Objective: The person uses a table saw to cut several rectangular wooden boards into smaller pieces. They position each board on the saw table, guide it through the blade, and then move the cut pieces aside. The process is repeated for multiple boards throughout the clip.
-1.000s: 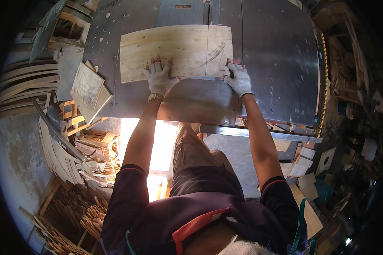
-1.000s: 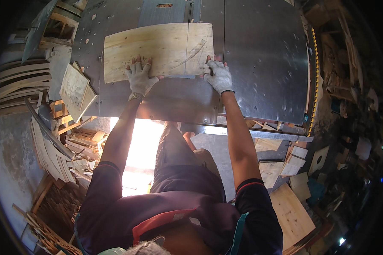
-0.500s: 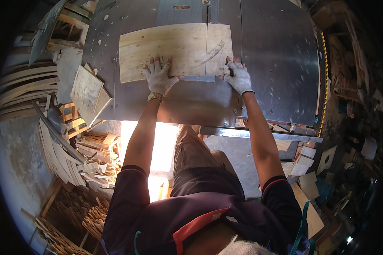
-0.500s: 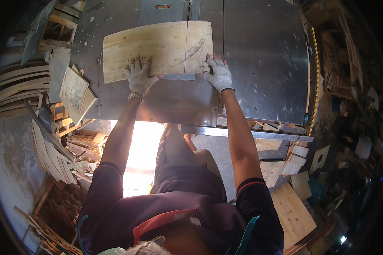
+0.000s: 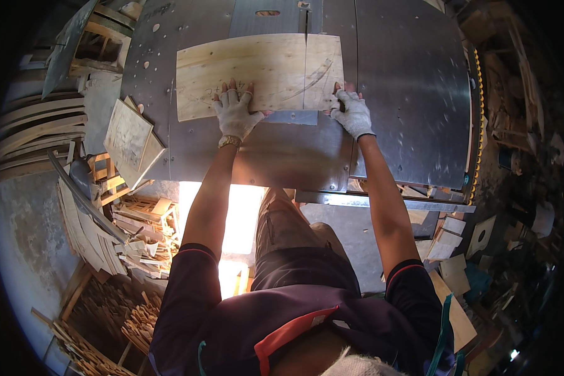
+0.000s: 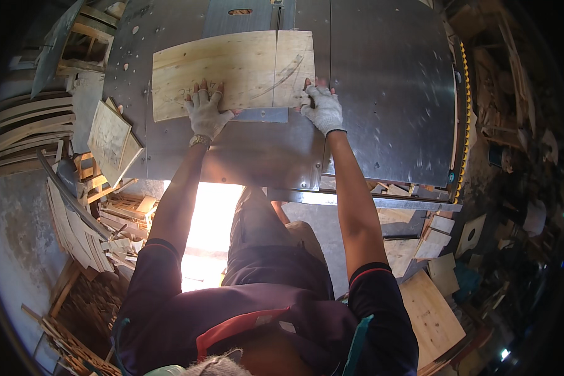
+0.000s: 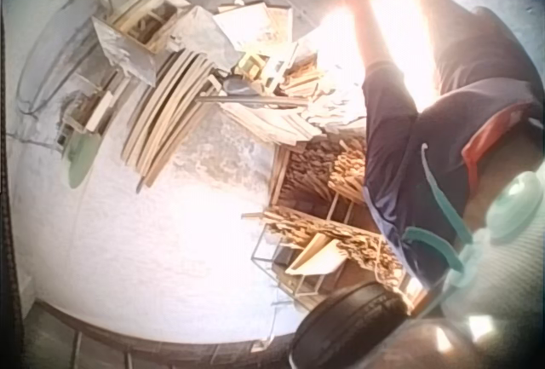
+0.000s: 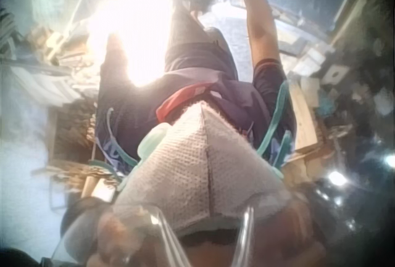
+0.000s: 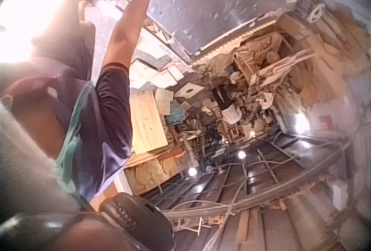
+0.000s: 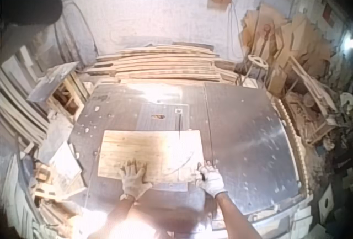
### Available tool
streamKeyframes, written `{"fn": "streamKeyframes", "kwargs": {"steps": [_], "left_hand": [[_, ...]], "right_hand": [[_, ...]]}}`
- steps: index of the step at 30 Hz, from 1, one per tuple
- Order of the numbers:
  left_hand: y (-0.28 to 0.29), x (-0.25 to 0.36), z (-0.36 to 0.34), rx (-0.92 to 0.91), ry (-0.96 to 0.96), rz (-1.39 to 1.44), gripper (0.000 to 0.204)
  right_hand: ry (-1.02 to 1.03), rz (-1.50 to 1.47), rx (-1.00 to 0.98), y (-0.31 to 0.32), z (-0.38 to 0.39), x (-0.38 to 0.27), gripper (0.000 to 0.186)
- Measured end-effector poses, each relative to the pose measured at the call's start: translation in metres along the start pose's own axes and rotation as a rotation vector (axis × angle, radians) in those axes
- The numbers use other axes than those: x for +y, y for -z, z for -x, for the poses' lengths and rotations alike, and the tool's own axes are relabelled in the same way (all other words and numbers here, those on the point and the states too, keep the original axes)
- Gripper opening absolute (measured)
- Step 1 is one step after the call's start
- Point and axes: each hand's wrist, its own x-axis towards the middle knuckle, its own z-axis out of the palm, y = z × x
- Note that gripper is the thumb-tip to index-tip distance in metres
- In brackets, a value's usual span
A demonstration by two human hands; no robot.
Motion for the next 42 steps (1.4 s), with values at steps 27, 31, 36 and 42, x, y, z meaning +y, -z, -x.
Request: {"fn": "streamKeyframes", "kwargs": {"steps": [27,31,36,42], "left_hand": [[0.003,0.002,-0.026,-0.078,0.024,-0.021,0.090],[-0.002,0.001,-0.028,-0.050,0.005,-0.014,0.092],[-0.009,-0.005,-0.031,-0.023,-0.012,-0.004,0.094],[-0.006,0.000,-0.042,-0.081,0.004,-0.063,0.095]], "right_hand": [[0.001,-0.017,0.033,0.006,-0.022,0.002,0.070],[-0.016,-0.022,0.047,0.002,-0.025,0.006,0.068],[-0.034,-0.035,0.007,0.008,-0.029,0.001,0.067],[-0.048,-0.019,-0.023,0.013,-0.038,0.003,0.075]]}}
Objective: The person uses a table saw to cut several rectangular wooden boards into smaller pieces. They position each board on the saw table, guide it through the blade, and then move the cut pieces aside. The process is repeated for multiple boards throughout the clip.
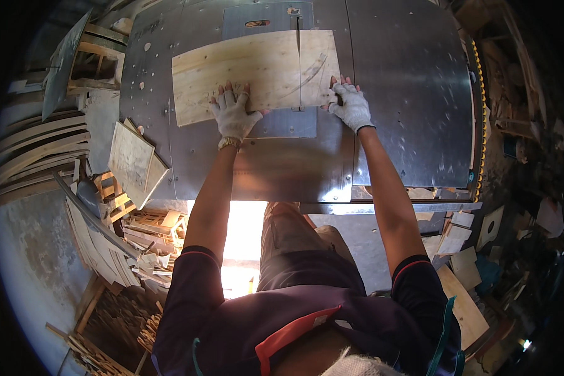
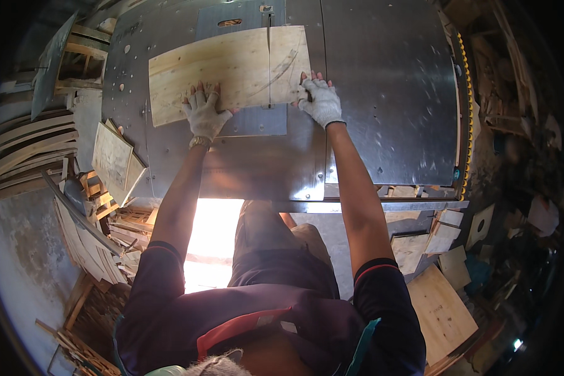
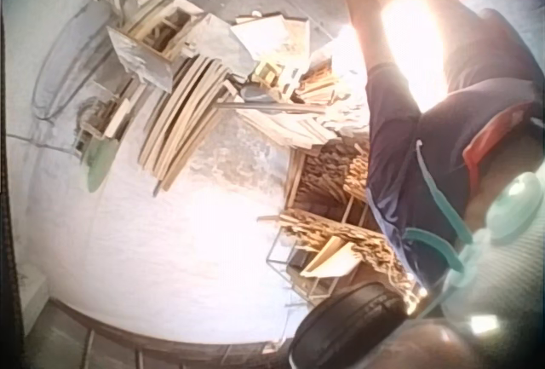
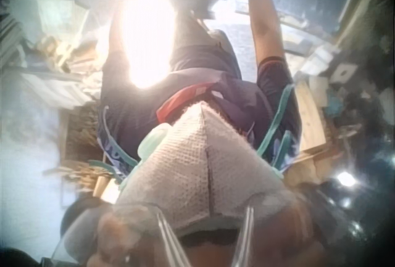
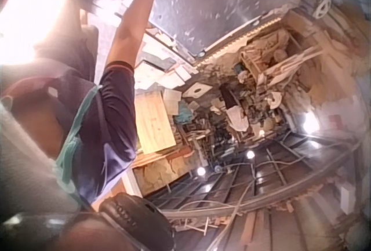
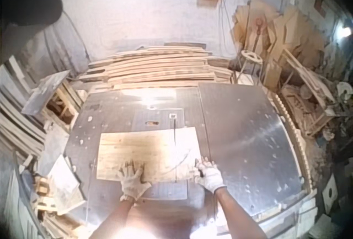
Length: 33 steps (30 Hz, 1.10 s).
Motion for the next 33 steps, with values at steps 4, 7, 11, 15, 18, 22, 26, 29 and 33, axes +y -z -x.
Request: {"fn": "streamKeyframes", "kwargs": {"steps": [4,7,11,15,18,22,26,29,33], "left_hand": [[-0.002,-0.003,-0.005,0.045,-0.009,0.008,0.095],[-0.004,-0.005,-0.008,0.052,-0.021,0.005,0.096],[-0.003,-0.005,-0.014,0.054,-0.032,0.007,0.097],[-0.006,-0.007,-0.018,0.070,-0.039,0.026,0.096],[-0.002,-0.004,-0.023,0.025,-0.026,0.030,0.094],[-0.006,-0.007,-0.026,0.038,-0.045,-0.010,0.093],[-0.009,-0.009,-0.031,0.019,-0.045,-0.027,0.093],[-0.009,-0.007,-0.034,0.010,-0.041,-0.044,0.094],[-0.011,-0.009,-0.038,0.054,-0.037,0.018,0.088]], "right_hand": [[0.018,0.005,0.027,-0.003,-0.005,0.000,0.078],[0.017,0.026,-0.001,-0.003,-0.010,0.001,0.078],[0.024,0.025,0.035,-0.005,-0.015,0.005,0.081],[0.015,0.026,0.012,-0.004,-0.020,0.005,0.080],[0.003,0.018,0.003,0.002,-0.021,0.003,0.079],[0.003,0.009,-0.008,0.006,-0.024,0.000,0.076],[0.011,0.012,0.009,0.005,-0.028,0.002,0.077],[0.001,0.016,-0.006,0.003,-0.033,0.004,0.079],[0.024,0.013,0.023,0.001,-0.037,0.007,0.078]]}}
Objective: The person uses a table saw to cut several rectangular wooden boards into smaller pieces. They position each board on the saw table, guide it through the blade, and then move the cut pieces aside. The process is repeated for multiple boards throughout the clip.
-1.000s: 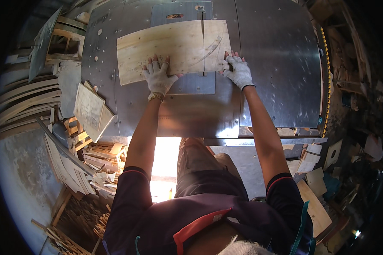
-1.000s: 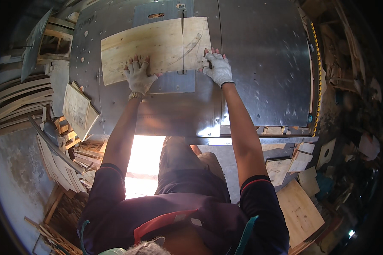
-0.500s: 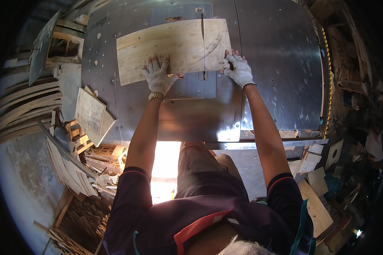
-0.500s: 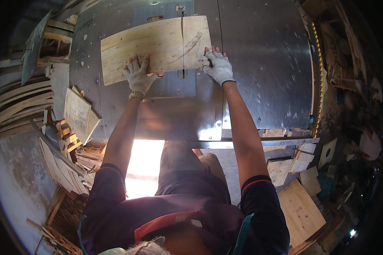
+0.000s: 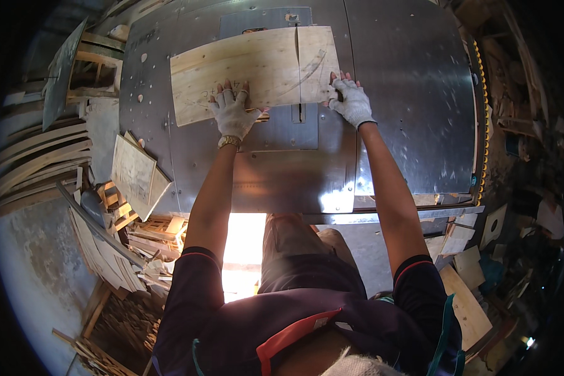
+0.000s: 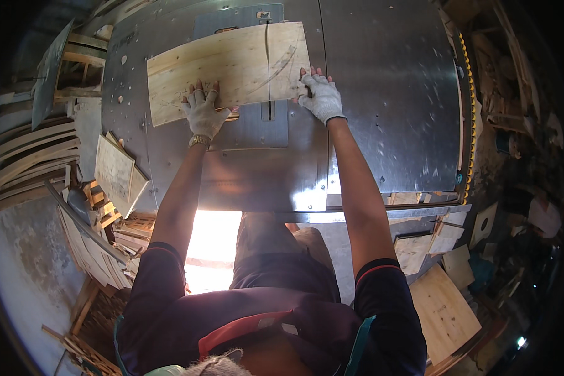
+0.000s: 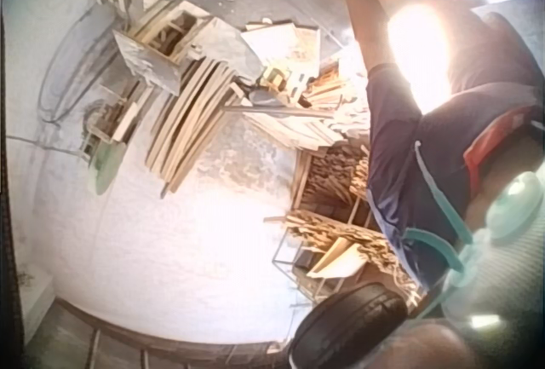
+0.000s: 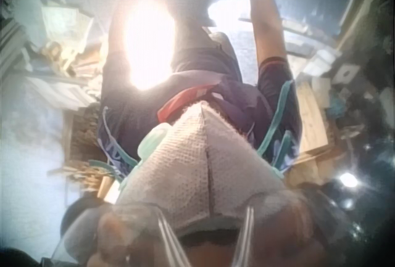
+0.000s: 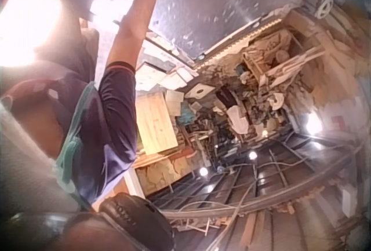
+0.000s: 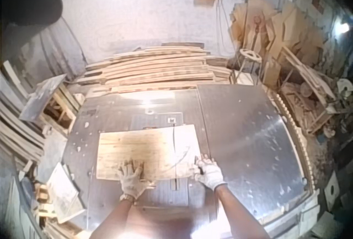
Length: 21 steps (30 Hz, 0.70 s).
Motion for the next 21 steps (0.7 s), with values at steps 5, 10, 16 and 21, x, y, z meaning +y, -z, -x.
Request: {"fn": "streamKeyframes", "kwargs": {"steps": [5,10,16,21], "left_hand": [[0.001,0.002,-0.005,0.021,-0.001,0.015,0.088],[-0.001,-0.001,-0.010,0.010,0.000,-0.018,0.091],[0.004,0.003,-0.018,-0.040,0.016,-0.012,0.096],[0.000,0.001,-0.023,0.008,0.008,0.002,0.095]], "right_hand": [[0.001,-0.014,0.019,0.001,-0.003,0.000,0.077],[-0.024,-0.001,-0.012,0.003,-0.010,-0.001,0.076],[-0.013,-0.012,0.028,-0.003,-0.016,0.006,0.073],[-0.019,-0.014,0.013,0.000,-0.022,0.006,0.073]]}}
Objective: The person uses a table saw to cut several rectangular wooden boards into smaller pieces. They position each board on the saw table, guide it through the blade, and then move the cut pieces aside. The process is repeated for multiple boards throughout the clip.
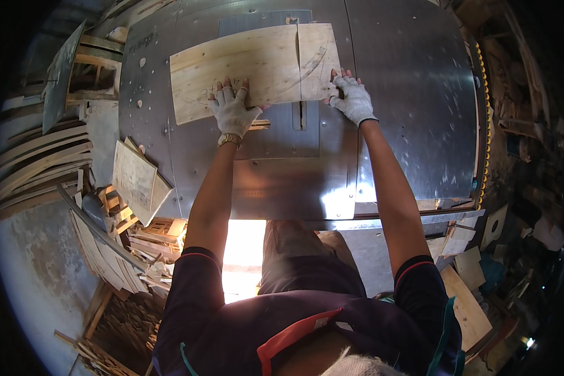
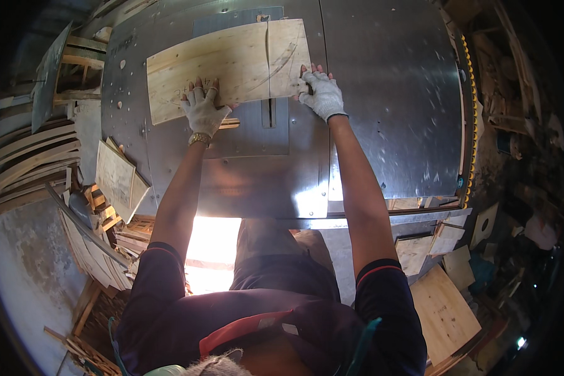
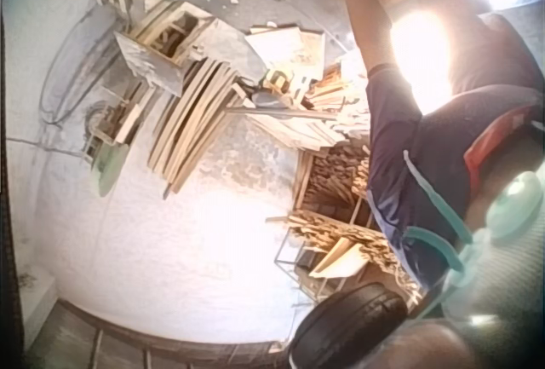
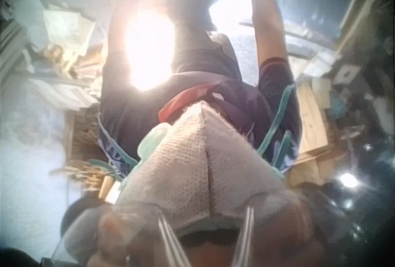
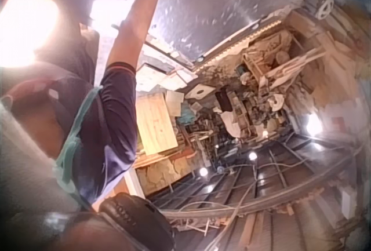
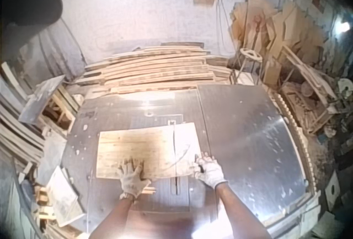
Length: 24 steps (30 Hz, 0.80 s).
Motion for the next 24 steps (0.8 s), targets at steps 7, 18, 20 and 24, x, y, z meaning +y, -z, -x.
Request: {"fn": "streamKeyframes", "kwargs": {"steps": [7,18,20,24], "left_hand": [[-0.003,-0.002,-0.007,0.013,-0.007,0.010,0.094],[-0.006,-0.004,-0.018,0.057,-0.017,0.022,0.093],[-0.009,-0.005,-0.022,0.032,-0.011,0.036,0.093],[-0.009,-0.002,-0.027,-0.014,0.008,0.052,0.092]], "right_hand": [[-0.022,0.013,-0.032,0.006,-0.007,-0.004,0.079],[-0.018,-0.011,-0.015,0.008,-0.018,-0.002,0.078],[-0.003,-0.010,0.013,0.004,-0.021,0.002,0.076],[-0.006,0.000,0.014,0.000,-0.026,0.008,0.073]]}}
